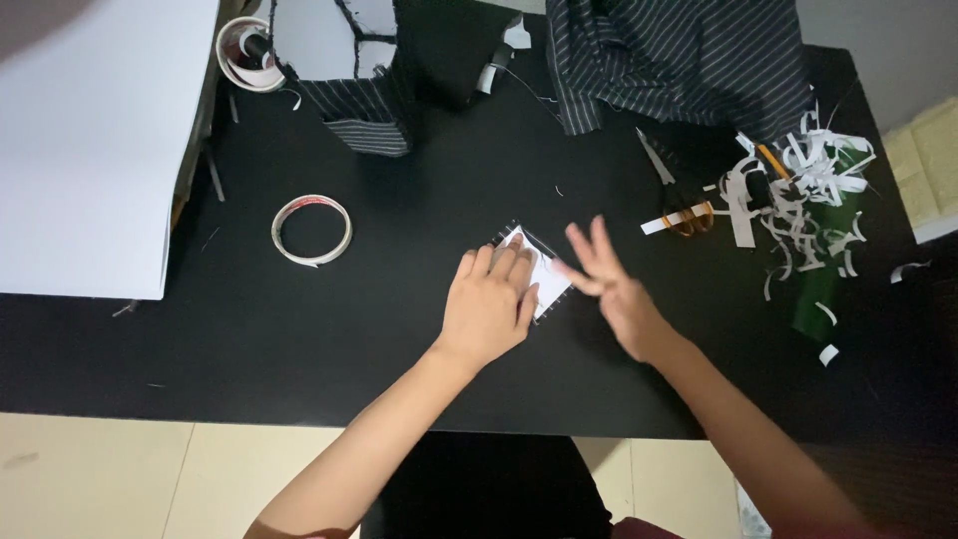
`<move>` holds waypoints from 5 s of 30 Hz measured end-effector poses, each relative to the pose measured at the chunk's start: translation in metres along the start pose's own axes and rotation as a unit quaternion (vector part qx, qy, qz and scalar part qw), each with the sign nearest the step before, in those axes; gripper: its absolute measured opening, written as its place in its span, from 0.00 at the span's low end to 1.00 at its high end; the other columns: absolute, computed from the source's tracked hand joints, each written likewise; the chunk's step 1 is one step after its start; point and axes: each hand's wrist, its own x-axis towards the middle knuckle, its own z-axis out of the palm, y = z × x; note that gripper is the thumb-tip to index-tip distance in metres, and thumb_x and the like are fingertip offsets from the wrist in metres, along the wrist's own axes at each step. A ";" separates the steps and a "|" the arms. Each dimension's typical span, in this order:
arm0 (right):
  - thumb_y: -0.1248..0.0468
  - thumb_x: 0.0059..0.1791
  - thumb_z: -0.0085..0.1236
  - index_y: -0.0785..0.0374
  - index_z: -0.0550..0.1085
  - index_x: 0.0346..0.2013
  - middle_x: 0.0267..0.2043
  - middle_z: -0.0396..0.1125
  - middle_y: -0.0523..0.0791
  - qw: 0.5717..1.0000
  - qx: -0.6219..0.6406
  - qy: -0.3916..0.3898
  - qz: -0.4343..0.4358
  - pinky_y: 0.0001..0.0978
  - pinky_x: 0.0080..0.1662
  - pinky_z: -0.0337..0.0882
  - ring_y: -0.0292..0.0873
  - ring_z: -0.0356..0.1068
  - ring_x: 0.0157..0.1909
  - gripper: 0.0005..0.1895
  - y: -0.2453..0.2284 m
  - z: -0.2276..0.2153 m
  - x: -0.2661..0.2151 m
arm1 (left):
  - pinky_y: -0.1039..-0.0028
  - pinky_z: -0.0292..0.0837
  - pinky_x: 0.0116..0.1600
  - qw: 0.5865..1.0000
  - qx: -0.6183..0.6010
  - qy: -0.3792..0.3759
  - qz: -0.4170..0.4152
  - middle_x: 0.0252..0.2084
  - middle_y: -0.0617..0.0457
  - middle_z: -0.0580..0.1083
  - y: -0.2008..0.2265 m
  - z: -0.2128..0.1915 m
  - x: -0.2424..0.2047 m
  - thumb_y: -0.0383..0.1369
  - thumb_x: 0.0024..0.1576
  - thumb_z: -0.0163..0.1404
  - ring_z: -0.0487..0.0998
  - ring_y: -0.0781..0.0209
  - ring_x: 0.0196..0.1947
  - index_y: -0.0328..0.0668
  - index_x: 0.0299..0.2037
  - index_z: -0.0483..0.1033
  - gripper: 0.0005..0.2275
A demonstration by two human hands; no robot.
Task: Cutting a piece of striped fabric to size and adhering it to a white card template using tape.
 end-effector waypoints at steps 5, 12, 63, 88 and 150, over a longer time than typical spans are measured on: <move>0.52 0.54 0.25 0.54 0.27 0.68 0.73 0.25 0.54 0.995 -0.096 0.006 -0.033 0.60 0.66 0.38 0.61 0.40 0.69 0.33 -0.002 -0.003 0.027 | 0.61 0.53 0.55 1.000 -0.006 0.009 0.003 0.51 0.40 0.71 0.000 0.000 0.000 0.40 0.57 0.40 0.67 0.46 0.48 0.35 0.51 0.72 0.18; 0.61 0.53 0.24 0.59 0.27 0.69 0.72 0.28 0.57 0.967 -0.241 -0.077 -0.034 0.54 0.66 0.39 0.57 0.47 0.68 0.33 -0.019 0.034 0.076 | 0.62 0.57 0.54 0.998 0.001 0.060 0.005 0.49 0.38 0.69 -0.008 0.018 -0.005 0.40 0.55 0.44 0.68 0.43 0.48 0.35 0.47 0.73 0.17; 0.53 0.53 0.42 0.54 0.67 0.58 0.66 0.53 0.46 0.842 -0.504 0.155 0.113 0.53 0.64 0.43 0.50 0.51 0.66 0.21 0.009 0.001 -0.019 | 0.55 0.47 0.67 0.991 -0.027 0.106 0.080 0.34 0.43 0.70 -0.001 0.007 -0.008 0.36 0.53 0.47 0.71 0.45 0.50 0.35 0.36 0.76 0.11; 0.52 0.51 0.47 0.45 0.65 0.57 0.64 0.49 0.42 0.858 -0.466 0.128 0.176 0.57 0.60 0.35 0.49 0.45 0.64 0.19 -0.003 -0.003 0.032 | 0.61 0.53 0.58 0.997 -0.036 -0.022 0.066 0.46 0.44 0.69 0.016 0.001 -0.016 0.48 0.60 0.35 0.67 0.52 0.48 0.41 0.56 0.70 0.23; 0.54 0.57 0.23 0.51 0.73 0.51 0.56 0.66 0.38 0.945 -0.309 0.099 0.039 0.47 0.66 0.26 0.40 0.58 0.64 0.24 0.013 -0.010 0.073 | 0.59 0.42 0.69 0.996 -0.064 -0.058 -0.028 0.55 0.42 0.65 -0.001 0.000 0.018 0.47 0.61 0.33 0.60 0.47 0.62 0.38 0.61 0.63 0.24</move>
